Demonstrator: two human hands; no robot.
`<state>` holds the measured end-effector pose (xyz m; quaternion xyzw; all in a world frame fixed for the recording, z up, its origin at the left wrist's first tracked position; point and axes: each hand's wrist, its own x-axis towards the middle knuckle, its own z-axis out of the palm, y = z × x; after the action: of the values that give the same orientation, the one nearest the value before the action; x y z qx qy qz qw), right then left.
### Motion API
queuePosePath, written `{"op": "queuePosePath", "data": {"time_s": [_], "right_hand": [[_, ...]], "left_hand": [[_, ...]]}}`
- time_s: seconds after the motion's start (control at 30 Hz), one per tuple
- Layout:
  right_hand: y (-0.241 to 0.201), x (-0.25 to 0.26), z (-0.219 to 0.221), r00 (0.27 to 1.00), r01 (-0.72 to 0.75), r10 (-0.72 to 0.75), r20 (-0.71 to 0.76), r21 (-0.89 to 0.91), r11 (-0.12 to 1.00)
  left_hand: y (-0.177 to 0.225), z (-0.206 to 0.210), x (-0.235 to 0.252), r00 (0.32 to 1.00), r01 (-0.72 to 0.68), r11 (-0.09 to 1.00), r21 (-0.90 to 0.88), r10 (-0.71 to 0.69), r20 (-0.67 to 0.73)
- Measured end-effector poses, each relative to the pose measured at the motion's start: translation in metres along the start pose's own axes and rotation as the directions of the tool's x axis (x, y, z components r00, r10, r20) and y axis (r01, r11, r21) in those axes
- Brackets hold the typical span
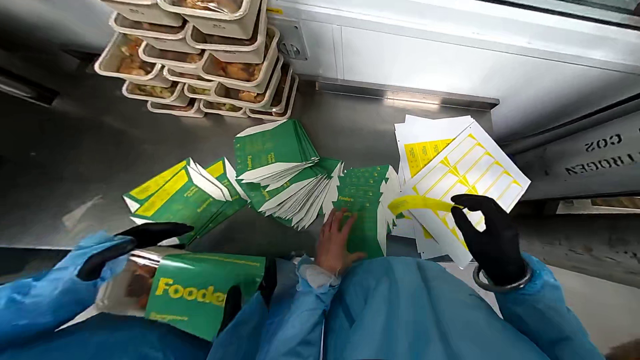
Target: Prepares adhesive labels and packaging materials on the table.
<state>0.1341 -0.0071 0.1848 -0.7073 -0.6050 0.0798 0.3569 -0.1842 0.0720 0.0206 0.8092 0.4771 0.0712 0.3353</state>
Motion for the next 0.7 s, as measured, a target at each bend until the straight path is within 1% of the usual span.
{"op": "queuePosePath", "data": {"time_s": [0.03, 0.07, 0.2, 0.3, 0.37, 0.4, 0.43, 0.5, 0.53, 0.57, 0.63, 0.7], "right_hand": [[0.003, 0.001, 0.0, 0.999, -0.033, 0.033, -0.019, 0.014, 0.999], [0.004, 0.001, 0.0, 0.998, -0.057, 0.058, -0.025, 0.027, 0.998], [0.009, -0.002, 0.005, 0.995, -0.092, 0.094, -0.027, 0.069, 0.993], [0.015, -0.006, 0.008, 0.994, -0.097, 0.1, -0.042, 0.086, 0.992], [0.019, -0.01, 0.008, 0.993, -0.094, 0.1, -0.059, 0.098, 0.991], [0.021, -0.013, 0.007, 0.993, -0.093, 0.1, -0.067, 0.105, 0.99], [0.023, -0.014, 0.005, 0.992, -0.089, 0.098, -0.08, 0.113, 0.99], [0.027, -0.018, 0.0, 0.991, -0.08, 0.093, -0.101, 0.127, 0.989], [0.029, -0.019, -0.002, 0.99, -0.084, 0.098, -0.106, 0.131, 0.988], [0.031, -0.021, -0.004, 0.988, -0.094, 0.109, -0.107, 0.131, 0.987], [0.033, -0.025, -0.008, 0.984, -0.125, 0.138, -0.113, 0.114, 0.986], [0.038, -0.033, -0.014, 0.979, -0.145, 0.158, -0.126, 0.101, 0.984]], "left_hand": [[-0.004, 0.007, -0.003, 0.991, 0.006, 0.993, 0.118, -0.022, 0.132], [-0.006, 0.013, -0.007, 0.979, 0.001, 0.98, 0.201, -0.042, 0.199], [0.005, 0.014, -0.001, 0.973, -0.026, 0.942, 0.333, -0.053, 0.226], [0.025, 0.01, 0.012, 0.953, 0.024, 0.922, 0.386, -0.138, 0.27], [0.039, 0.004, 0.026, 0.936, 0.054, 0.927, 0.372, -0.176, 0.305], [0.045, -0.002, 0.035, 0.935, 0.051, 0.939, 0.341, -0.165, 0.315], [0.048, -0.007, 0.049, 0.948, 0.026, 0.956, 0.293, -0.116, 0.296], [0.051, -0.016, 0.089, 0.984, -0.063, 0.987, 0.147, 0.036, 0.177], [0.054, -0.02, 0.113, 0.988, -0.1, 0.989, 0.105, 0.087, 0.124], [0.055, -0.024, 0.138, 0.989, -0.103, 0.988, 0.112, 0.09, 0.115], [0.046, -0.018, 0.181, 0.985, -0.067, 0.972, 0.225, 0.029, 0.171], [0.049, -0.013, 0.193, 0.977, -0.044, 0.936, 0.351, -0.033, 0.21]]}}
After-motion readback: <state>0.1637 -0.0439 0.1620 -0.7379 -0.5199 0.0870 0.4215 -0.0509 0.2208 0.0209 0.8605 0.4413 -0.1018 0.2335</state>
